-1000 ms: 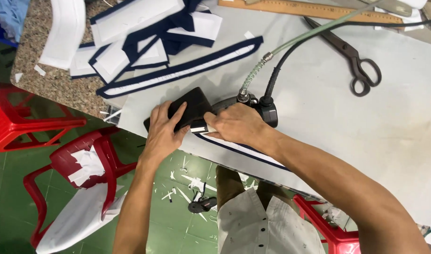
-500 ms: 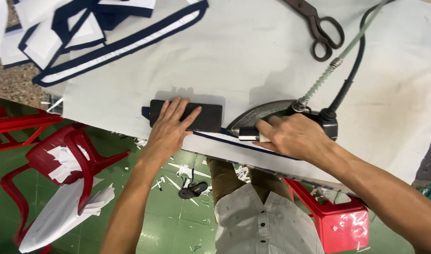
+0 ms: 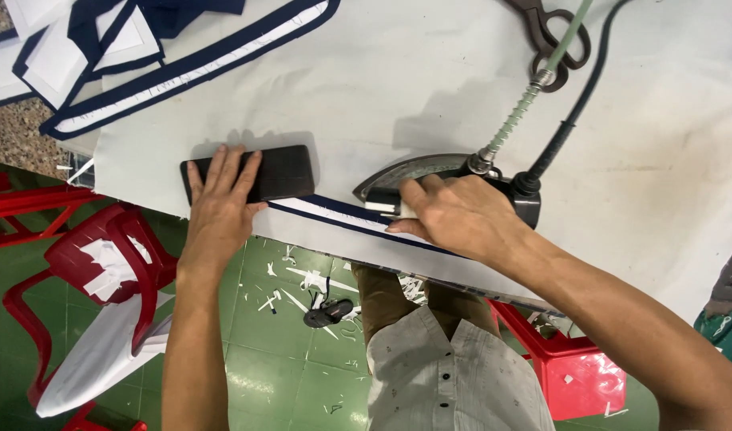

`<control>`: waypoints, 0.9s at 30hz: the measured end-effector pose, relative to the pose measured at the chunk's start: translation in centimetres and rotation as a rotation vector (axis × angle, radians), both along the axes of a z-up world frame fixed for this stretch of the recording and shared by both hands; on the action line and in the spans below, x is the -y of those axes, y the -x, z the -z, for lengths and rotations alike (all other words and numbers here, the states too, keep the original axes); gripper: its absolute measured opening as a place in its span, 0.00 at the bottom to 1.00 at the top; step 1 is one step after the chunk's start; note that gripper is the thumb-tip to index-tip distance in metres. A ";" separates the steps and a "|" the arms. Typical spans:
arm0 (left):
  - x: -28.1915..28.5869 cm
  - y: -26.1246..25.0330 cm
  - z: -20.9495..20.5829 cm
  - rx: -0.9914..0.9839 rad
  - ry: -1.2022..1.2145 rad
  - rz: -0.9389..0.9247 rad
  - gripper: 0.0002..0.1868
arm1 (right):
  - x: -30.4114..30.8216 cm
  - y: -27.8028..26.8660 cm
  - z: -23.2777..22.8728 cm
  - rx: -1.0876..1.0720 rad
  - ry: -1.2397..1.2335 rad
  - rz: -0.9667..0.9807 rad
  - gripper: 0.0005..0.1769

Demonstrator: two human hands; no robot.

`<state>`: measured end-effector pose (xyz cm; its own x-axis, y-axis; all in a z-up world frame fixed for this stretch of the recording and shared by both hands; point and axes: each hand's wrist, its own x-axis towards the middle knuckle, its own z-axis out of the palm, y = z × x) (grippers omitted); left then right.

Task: The person irons a long, white fabric strip with a dark blue border on a work table. They use a steam iron and a black rectangular pressing block to smooth the material, occasionally adjusting the strip's position. Scissors and a ruler are visible on the table.

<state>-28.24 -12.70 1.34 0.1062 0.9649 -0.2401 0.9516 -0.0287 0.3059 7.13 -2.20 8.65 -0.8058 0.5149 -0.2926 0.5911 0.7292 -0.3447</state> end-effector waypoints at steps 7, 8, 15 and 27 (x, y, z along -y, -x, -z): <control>-0.3 0.6 -0.3 0.104 0.090 -0.126 0.43 | 0.4 1.5 -0.5 0.102 -0.036 -0.108 0.25; -0.4 0.6 -0.3 0.117 0.107 -0.138 0.43 | 0.4 1.4 -0.6 0.108 -0.056 -0.121 0.25; -0.6 0.6 -0.3 0.126 0.151 -0.166 0.44 | 0.8 1.6 0.0 0.116 -0.028 -0.173 0.22; 0.3 -5.0 -0.6 0.073 0.089 -0.089 0.45 | 1.1 -2.1 0.5 -0.044 -0.058 -0.129 0.25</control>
